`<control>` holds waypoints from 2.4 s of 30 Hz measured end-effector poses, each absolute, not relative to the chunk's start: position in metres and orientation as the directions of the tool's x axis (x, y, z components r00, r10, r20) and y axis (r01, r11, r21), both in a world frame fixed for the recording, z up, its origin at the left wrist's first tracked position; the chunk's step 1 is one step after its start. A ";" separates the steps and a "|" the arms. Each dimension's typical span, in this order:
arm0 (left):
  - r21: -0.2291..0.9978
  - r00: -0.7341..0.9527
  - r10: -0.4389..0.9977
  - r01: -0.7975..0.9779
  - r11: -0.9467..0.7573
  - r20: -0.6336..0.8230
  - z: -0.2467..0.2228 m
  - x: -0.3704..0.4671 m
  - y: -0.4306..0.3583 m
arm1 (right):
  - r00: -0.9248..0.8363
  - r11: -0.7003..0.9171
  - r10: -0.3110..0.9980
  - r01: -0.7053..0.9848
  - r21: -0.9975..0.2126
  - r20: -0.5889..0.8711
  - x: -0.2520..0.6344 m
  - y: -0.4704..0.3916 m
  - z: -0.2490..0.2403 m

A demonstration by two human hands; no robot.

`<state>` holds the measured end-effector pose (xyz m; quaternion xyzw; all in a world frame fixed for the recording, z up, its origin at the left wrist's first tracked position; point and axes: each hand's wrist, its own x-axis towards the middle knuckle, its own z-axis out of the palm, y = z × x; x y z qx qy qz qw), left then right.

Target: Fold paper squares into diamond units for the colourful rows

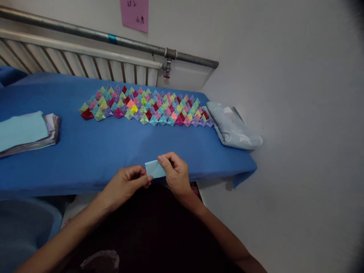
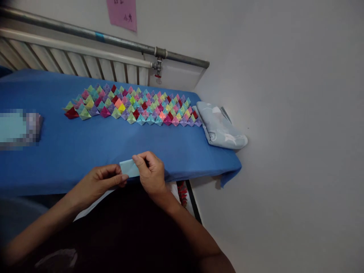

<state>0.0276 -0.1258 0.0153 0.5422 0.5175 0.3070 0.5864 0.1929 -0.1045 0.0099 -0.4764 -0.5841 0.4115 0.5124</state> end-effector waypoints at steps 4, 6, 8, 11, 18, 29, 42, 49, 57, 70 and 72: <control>0.953 0.287 0.928 0.256 0.164 -0.236 0.014 0.025 -0.126 | 0.015 0.255 0.965 0.198 -0.946 0.263 0.192 -0.105 0.002; 0.944 0.278 0.934 0.301 0.137 -0.224 0.013 0.024 -0.125 | 0.016 0.224 0.973 0.182 -0.957 0.231 0.191 -0.104 -0.003; 0.935 0.262 0.939 0.332 0.129 -0.223 0.012 0.024 -0.123 | 0.013 0.164 0.986 0.146 -0.976 0.168 0.190 -0.101 -0.008; 0.939 0.263 0.929 0.292 0.180 -0.260 0.009 0.024 -0.120 | -0.047 0.086 0.996 0.105 -0.991 0.082 0.188 -0.093 -0.013; 0.934 0.313 0.886 0.214 0.286 -0.343 0.011 0.006 -0.101 | -0.210 0.021 0.978 0.110 -0.994 -0.003 0.184 -0.071 -0.007; 0.890 0.229 0.861 0.170 0.423 -0.453 0.011 -0.001 -0.045 | -0.308 0.081 0.952 0.242 -0.967 0.003 0.180 -0.028 -0.007; 0.782 0.045 0.841 0.398 0.480 -0.540 -0.005 0.000 -0.030 | -0.662 0.666 0.694 0.442 -0.601 0.282 0.195 -0.033 -0.031; 0.554 0.226 0.971 0.800 -0.233 0.082 -0.012 -0.018 -0.051 | -0.743 0.692 0.651 0.501 -0.520 0.152 0.197 -0.027 -0.031; 0.455 0.546 0.818 0.690 -0.563 0.183 -0.020 -0.034 -0.055 | -0.737 0.722 0.644 0.496 -0.482 0.207 0.196 -0.028 -0.033; 0.276 0.630 0.658 0.602 -0.749 0.412 -0.039 -0.048 -0.041 | -0.679 0.684 0.701 0.555 -0.472 0.217 0.192 -0.030 -0.029; 0.270 0.627 0.650 0.598 -0.755 0.429 -0.039 -0.048 -0.040 | -0.673 0.679 0.705 0.550 -0.487 0.223 0.192 -0.030 -0.029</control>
